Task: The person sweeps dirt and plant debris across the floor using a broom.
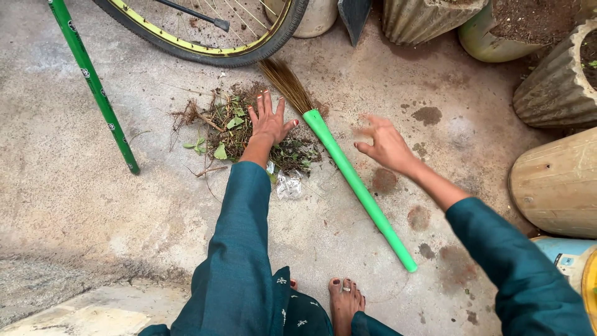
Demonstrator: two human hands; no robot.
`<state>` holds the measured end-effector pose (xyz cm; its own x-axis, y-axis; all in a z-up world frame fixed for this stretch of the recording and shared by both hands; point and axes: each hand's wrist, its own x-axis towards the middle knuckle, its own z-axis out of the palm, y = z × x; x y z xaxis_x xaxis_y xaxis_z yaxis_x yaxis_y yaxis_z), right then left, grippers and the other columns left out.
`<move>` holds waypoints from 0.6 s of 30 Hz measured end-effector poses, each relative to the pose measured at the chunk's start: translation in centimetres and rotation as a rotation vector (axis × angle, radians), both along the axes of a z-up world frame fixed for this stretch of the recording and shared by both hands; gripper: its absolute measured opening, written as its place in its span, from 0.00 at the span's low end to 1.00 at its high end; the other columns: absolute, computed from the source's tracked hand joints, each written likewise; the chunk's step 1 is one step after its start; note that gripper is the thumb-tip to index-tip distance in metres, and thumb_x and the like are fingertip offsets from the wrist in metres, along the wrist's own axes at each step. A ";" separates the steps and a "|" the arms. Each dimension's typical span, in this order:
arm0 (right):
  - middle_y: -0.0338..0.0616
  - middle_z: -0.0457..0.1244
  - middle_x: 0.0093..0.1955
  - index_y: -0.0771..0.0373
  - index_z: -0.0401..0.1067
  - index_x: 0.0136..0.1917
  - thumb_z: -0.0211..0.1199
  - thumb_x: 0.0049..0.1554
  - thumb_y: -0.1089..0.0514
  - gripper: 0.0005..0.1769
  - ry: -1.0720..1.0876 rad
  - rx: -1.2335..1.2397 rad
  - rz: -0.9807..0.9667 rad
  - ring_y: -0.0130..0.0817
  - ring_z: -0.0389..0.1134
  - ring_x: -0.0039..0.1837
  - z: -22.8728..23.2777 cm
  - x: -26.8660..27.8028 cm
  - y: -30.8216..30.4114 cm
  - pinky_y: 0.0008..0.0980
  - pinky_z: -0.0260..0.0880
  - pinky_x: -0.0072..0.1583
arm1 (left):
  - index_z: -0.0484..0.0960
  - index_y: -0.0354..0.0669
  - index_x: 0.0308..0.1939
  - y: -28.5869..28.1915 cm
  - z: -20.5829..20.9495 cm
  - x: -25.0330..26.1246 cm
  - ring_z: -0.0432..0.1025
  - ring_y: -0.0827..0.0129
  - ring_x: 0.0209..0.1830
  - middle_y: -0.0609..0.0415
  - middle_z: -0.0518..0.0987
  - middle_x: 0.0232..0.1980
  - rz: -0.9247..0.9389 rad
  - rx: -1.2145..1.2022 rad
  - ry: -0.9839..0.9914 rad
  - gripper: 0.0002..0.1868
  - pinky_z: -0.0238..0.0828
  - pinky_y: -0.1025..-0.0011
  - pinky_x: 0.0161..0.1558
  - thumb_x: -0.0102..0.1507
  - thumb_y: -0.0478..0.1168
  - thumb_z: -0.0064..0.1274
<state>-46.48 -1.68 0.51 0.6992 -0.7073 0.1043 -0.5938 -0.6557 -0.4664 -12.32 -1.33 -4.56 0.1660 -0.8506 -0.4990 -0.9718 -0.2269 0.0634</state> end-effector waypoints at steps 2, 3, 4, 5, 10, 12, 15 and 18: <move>0.67 0.55 0.73 0.61 0.70 0.68 0.71 0.52 0.61 0.30 -0.091 0.200 -0.053 0.55 0.59 0.70 8.2 1.4 -1.5 0.52 0.68 0.61 | 0.42 0.59 0.83 -0.2 0.3 0.3 0.23 0.48 0.84 0.42 0.27 0.84 -0.001 0.020 0.005 0.49 0.21 0.38 0.76 0.65 0.72 0.41; 0.60 0.54 0.76 0.62 0.61 0.76 0.69 0.51 0.63 0.40 -0.184 0.404 -0.103 0.50 0.59 0.70 12.3 2.1 -2.1 0.48 0.69 0.62 | 0.42 0.60 0.83 -0.3 0.3 0.3 0.22 0.48 0.85 0.43 0.26 0.84 0.002 0.042 0.011 0.49 0.21 0.38 0.77 0.65 0.72 0.40; 0.60 0.54 0.76 0.62 0.61 0.76 0.69 0.51 0.63 0.40 -0.183 0.404 -0.105 0.50 0.59 0.70 13.7 1.7 -3.2 0.48 0.69 0.62 | 0.42 0.60 0.83 -0.3 0.3 0.5 0.22 0.48 0.85 0.43 0.26 0.84 -0.001 0.043 0.013 0.49 0.21 0.38 0.77 0.65 0.72 0.40; 0.53 0.57 0.74 0.60 0.63 0.75 0.67 0.55 0.63 0.35 -0.382 0.493 -0.164 0.44 0.63 0.68 15.1 1.3 -4.3 0.43 0.73 0.61 | 0.43 0.60 0.83 -0.3 0.3 0.7 0.22 0.47 0.85 0.43 0.27 0.85 -0.007 0.042 0.006 0.48 0.21 0.38 0.77 0.65 0.72 0.40; 0.42 0.68 0.61 0.62 0.70 0.65 0.65 0.68 0.61 0.13 -1.168 0.751 -0.107 0.33 0.71 0.61 22.0 -0.5 -5.4 0.33 0.76 0.61 | 0.44 0.61 0.82 0.3 -1.5 1.5 0.22 0.47 0.84 0.44 0.26 0.84 -0.017 0.077 0.001 0.46 0.21 0.36 0.75 0.66 0.71 0.39; 0.41 0.67 0.57 0.63 0.71 0.60 0.62 0.73 0.59 0.06 -1.426 0.832 0.033 0.31 0.70 0.60 23.2 -1.5 -4.2 0.31 0.73 0.62 | 0.46 0.60 0.82 0.6 -1.4 1.3 0.21 0.47 0.84 0.43 0.26 0.85 -0.027 0.105 0.000 0.46 0.21 0.35 0.75 0.66 0.71 0.38; 0.40 0.67 0.57 0.63 0.70 0.59 0.62 0.73 0.59 0.06 -1.455 0.840 0.008 0.31 0.69 0.59 22.4 -3.5 -2.8 0.31 0.73 0.62 | 0.46 0.61 0.82 0.8 -0.7 1.1 0.21 0.47 0.84 0.45 0.24 0.85 -0.040 0.152 -0.006 0.44 0.21 0.35 0.76 0.67 0.71 0.37; 0.40 0.66 0.56 0.62 0.70 0.58 0.61 0.73 0.59 0.05 -1.479 0.851 -0.014 0.30 0.69 0.59 21.9 -5.4 -1.3 0.30 0.72 0.62 | 0.47 0.61 0.82 1.0 -0.8 1.1 0.20 0.47 0.84 0.45 0.25 0.85 -0.038 0.159 0.001 0.43 0.21 0.35 0.76 0.67 0.71 0.35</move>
<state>-51.93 -3.00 22.46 0.3543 -0.9070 0.2278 0.6318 0.0525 -0.7733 -11.22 -0.37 -5.32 0.1346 -0.7663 -0.6282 -0.9798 -0.1975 0.0310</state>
